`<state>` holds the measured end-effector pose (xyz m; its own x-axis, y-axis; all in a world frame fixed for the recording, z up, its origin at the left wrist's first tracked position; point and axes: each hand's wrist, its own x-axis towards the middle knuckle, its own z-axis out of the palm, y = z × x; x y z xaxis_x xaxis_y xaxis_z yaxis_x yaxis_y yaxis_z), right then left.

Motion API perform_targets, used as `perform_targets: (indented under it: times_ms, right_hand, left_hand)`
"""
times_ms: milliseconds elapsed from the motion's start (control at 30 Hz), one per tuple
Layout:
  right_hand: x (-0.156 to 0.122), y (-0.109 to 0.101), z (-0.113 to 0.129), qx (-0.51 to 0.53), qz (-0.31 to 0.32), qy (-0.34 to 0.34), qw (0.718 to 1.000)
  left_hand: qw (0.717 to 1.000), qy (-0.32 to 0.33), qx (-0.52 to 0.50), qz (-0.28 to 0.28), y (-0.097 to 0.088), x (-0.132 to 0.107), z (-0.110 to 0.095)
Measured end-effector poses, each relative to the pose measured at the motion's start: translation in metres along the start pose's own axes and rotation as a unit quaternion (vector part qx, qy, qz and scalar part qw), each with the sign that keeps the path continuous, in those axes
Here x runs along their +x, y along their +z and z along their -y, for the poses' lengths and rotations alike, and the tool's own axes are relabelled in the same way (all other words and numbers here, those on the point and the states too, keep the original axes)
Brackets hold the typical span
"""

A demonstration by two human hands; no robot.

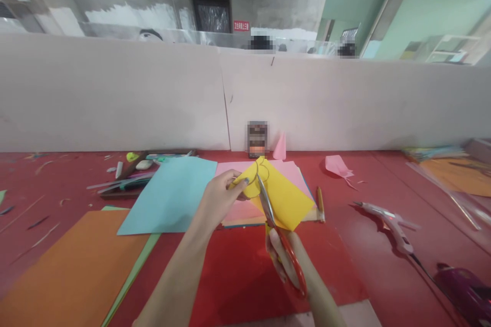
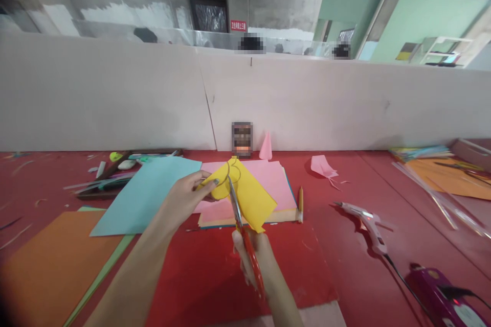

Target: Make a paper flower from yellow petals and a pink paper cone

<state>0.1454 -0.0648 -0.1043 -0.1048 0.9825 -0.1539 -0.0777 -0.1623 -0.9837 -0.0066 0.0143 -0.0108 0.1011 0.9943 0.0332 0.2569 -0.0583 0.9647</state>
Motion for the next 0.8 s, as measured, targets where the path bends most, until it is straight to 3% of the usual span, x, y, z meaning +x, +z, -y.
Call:
perform_targets:
  times_ms: [267, 533, 700, 800]
  right_hand:
    - [0.010, -0.005, -0.016, 0.006, 0.017, 0.033, 0.999]
    - [-0.003, 0.000, 0.003, -0.018, 0.025, 0.008, 1.000]
    - [-0.003, 0.000, 0.001, 0.016, 0.047, -0.002, 0.999]
    - [0.005, -0.002, -0.009, 0.038, 0.054, -0.008, 0.998]
  left_hand:
    - [1.000, -0.010, 0.007, 0.005, -0.001, 0.001, 0.000]
    - [0.999, 0.011, 0.051, -0.016, 0.000, 0.001, 0.001]
    - [0.998, 0.000, 0.044, -0.047, 0.008, 0.002, 0.002]
    - [0.999, -0.028, 0.010, -0.030, 0.016, 0.002, 0.002]
